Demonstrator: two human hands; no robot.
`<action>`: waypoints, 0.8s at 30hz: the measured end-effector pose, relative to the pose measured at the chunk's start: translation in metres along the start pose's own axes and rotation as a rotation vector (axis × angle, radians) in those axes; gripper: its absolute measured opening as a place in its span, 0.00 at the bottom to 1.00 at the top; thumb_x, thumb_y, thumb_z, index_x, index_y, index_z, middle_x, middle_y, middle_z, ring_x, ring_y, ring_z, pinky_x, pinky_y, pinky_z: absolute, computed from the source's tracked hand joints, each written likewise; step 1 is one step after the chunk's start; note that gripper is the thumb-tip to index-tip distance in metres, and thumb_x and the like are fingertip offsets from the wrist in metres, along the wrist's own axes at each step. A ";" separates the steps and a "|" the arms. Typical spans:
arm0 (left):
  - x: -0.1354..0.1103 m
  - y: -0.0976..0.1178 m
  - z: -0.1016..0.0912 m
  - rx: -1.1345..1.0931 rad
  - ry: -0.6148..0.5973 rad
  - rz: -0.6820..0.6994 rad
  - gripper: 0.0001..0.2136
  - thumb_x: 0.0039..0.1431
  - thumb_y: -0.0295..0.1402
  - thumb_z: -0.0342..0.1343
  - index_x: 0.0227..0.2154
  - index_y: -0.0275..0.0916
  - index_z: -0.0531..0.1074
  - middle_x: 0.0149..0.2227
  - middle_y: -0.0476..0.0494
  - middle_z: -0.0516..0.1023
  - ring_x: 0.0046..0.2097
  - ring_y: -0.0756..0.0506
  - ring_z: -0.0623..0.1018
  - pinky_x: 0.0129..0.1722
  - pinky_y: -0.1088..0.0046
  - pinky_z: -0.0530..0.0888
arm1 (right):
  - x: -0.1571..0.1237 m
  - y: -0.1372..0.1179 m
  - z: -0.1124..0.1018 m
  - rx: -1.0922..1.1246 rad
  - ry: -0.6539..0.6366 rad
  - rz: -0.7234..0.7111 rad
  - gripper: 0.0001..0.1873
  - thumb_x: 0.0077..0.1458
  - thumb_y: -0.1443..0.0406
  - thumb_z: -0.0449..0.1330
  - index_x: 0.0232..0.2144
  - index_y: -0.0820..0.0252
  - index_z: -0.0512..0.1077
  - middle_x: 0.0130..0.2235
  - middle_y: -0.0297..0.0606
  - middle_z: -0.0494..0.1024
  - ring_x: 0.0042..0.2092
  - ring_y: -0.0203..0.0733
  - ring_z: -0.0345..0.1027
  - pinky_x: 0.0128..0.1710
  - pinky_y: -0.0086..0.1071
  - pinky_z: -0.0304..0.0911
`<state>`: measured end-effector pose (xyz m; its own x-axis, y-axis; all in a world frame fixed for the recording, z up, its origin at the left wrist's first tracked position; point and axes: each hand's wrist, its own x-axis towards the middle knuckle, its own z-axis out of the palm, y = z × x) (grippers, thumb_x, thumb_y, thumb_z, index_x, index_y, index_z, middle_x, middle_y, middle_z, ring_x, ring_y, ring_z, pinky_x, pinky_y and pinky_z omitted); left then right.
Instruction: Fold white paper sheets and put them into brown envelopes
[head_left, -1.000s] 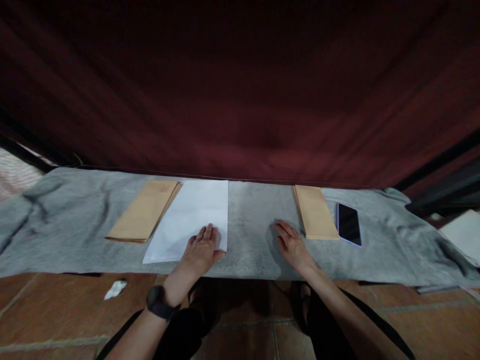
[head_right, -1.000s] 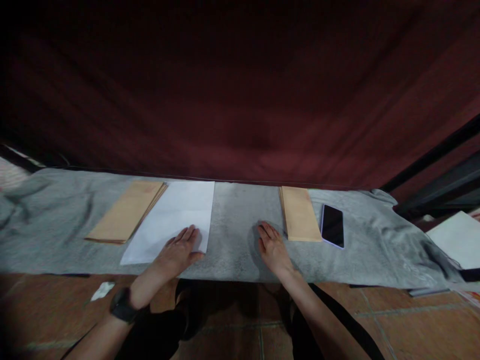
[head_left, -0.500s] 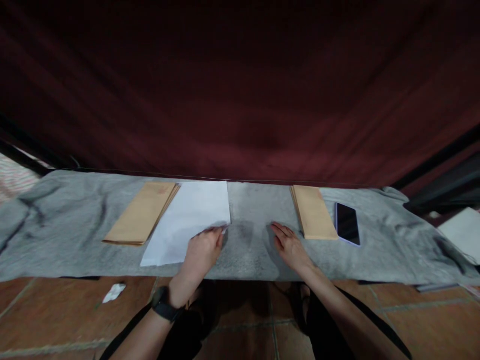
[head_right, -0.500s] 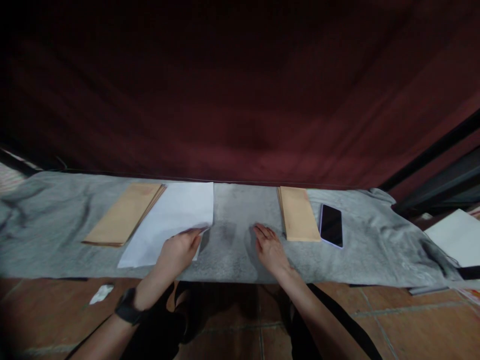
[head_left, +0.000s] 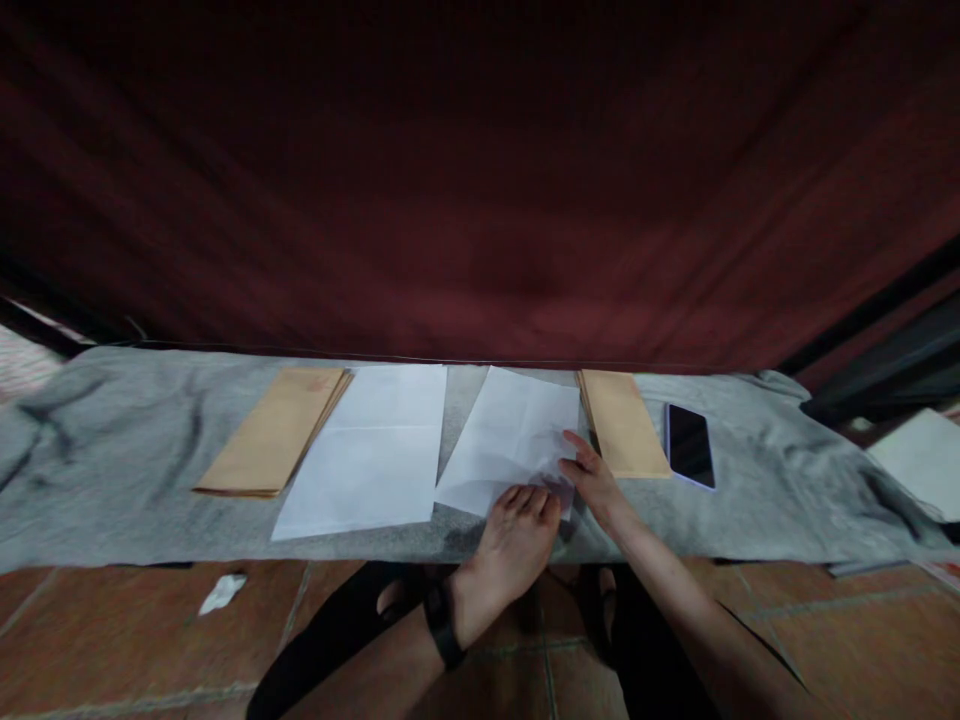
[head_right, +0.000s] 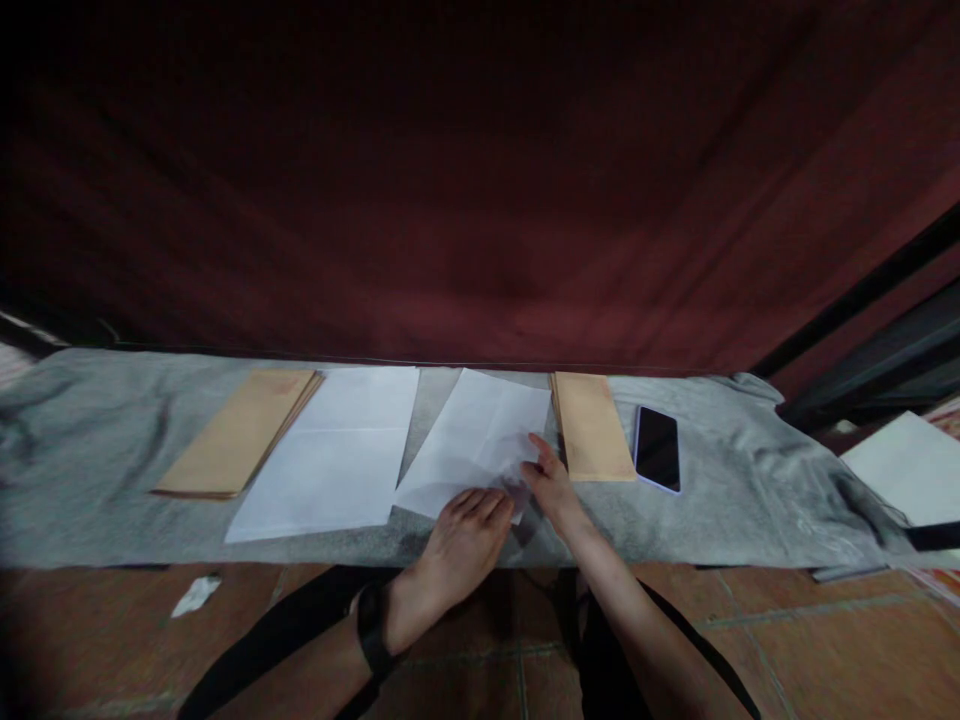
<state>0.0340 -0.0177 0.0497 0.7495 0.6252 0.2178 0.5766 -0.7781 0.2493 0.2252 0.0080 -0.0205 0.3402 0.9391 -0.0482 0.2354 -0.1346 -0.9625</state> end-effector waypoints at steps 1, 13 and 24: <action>0.000 0.003 0.002 -0.030 0.001 0.009 0.07 0.66 0.28 0.51 0.43 0.38 0.74 0.43 0.41 0.80 0.45 0.43 0.79 0.47 0.64 0.75 | 0.001 0.001 -0.003 0.004 0.006 -0.013 0.31 0.50 0.61 0.59 0.58 0.57 0.70 0.42 0.38 0.81 0.40 0.46 0.74 0.43 0.40 0.71; 0.003 -0.035 0.009 -0.016 -0.010 -0.157 0.19 0.69 0.36 0.50 0.59 0.37 0.68 0.64 0.33 0.69 0.64 0.37 0.69 0.63 0.54 0.67 | 0.019 0.009 -0.010 -0.242 -0.032 -0.167 0.25 0.52 0.66 0.56 0.53 0.54 0.74 0.52 0.41 0.80 0.52 0.49 0.74 0.55 0.46 0.68; -0.007 -0.044 0.044 0.064 -0.071 -0.165 0.28 0.69 0.46 0.45 0.67 0.37 0.58 0.70 0.32 0.55 0.72 0.35 0.53 0.68 0.44 0.54 | 0.024 0.010 -0.001 -0.360 -0.018 -0.157 0.23 0.54 0.67 0.56 0.52 0.54 0.75 0.51 0.40 0.81 0.52 0.48 0.75 0.56 0.46 0.69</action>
<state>0.0182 0.0096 -0.0045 0.6626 0.7407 0.1115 0.7114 -0.6689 0.2156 0.2370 0.0290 -0.0308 0.2596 0.9620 0.0844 0.5883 -0.0882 -0.8038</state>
